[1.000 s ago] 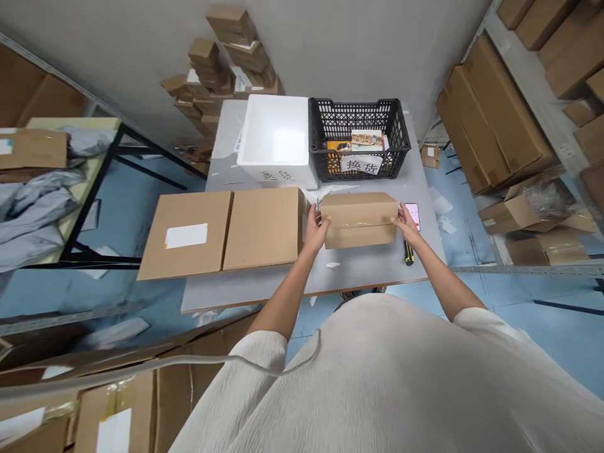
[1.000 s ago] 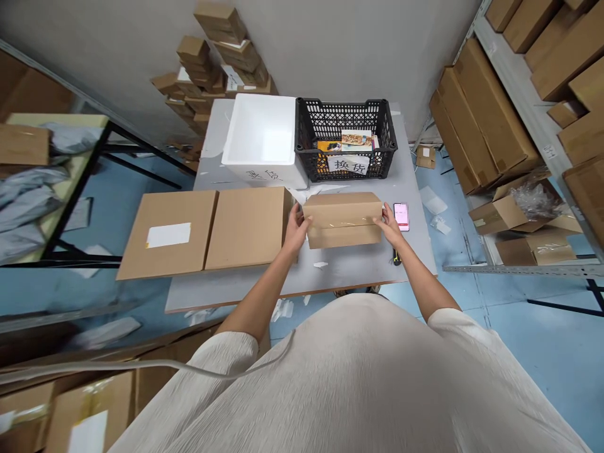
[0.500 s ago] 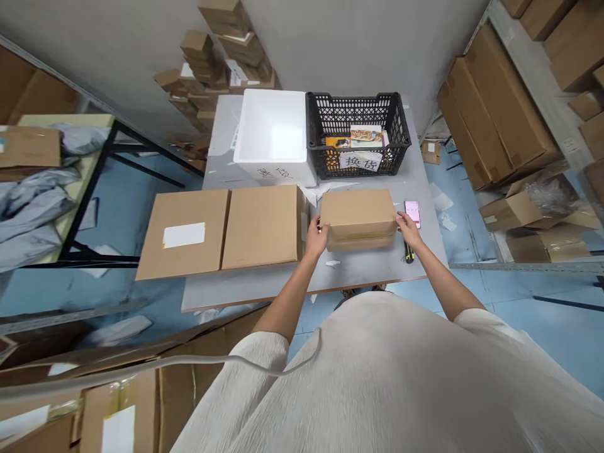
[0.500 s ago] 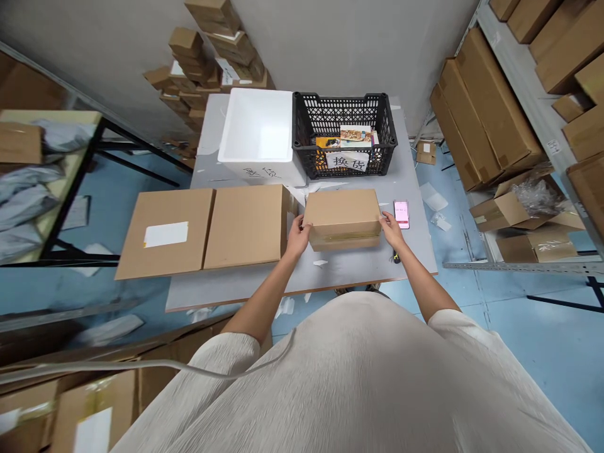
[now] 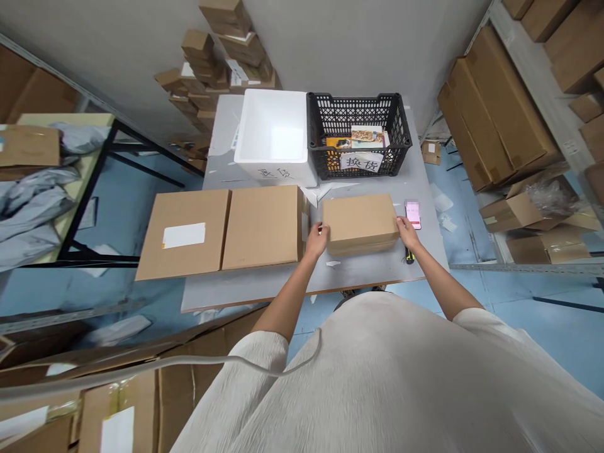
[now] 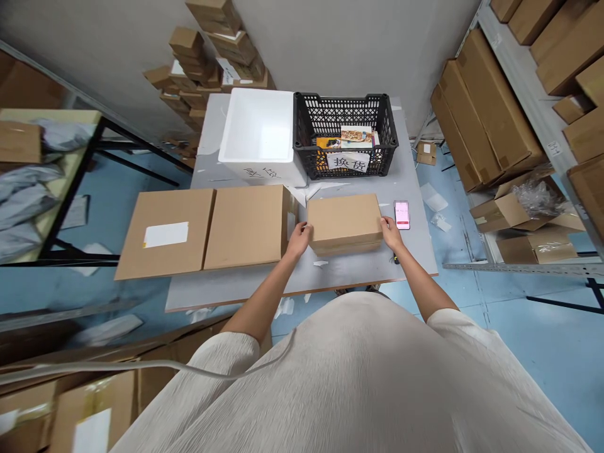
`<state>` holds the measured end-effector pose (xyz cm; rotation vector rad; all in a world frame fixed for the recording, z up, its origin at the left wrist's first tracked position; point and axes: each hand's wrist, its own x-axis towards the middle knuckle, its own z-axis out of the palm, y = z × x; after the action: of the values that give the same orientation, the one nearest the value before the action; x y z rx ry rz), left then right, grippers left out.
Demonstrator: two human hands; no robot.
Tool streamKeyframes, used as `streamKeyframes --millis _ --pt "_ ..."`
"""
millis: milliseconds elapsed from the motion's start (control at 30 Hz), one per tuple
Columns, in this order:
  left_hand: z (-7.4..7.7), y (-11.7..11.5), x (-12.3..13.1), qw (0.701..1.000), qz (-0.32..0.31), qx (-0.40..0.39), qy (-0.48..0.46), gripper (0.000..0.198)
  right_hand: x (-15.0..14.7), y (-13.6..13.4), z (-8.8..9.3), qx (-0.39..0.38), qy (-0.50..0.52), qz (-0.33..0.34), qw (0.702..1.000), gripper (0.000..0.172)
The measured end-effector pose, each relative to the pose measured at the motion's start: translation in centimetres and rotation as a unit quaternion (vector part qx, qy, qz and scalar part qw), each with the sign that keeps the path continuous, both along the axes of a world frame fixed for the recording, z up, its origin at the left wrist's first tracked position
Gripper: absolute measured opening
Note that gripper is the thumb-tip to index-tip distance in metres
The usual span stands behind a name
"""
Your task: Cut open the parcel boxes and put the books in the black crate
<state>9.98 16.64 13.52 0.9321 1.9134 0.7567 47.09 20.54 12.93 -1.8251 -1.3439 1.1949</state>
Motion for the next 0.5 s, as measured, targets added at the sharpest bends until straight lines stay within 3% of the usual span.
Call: streamKeyframes --millis 267,367,500 --pt "-1.2 -0.9 0.0 0.993 -0.074 -0.087 0.031 0.044 0.2 -1.6 -0.8 -0.082 -0.053 0.024 0.995 0.069" --pt "-1.3 0.3 0.3 0.997 -0.059 -0.057 0.013 0.054 -0.4 -0.7 -0.5 -0.07 -0.004 0.021 0.997 0.074" --pt "-1.2 2.5 1.4 0.999 -0.027 0.014 -0.04 0.078 -1.7 1.0 0.3 -0.061 0.082 0.004 0.995 0.095"
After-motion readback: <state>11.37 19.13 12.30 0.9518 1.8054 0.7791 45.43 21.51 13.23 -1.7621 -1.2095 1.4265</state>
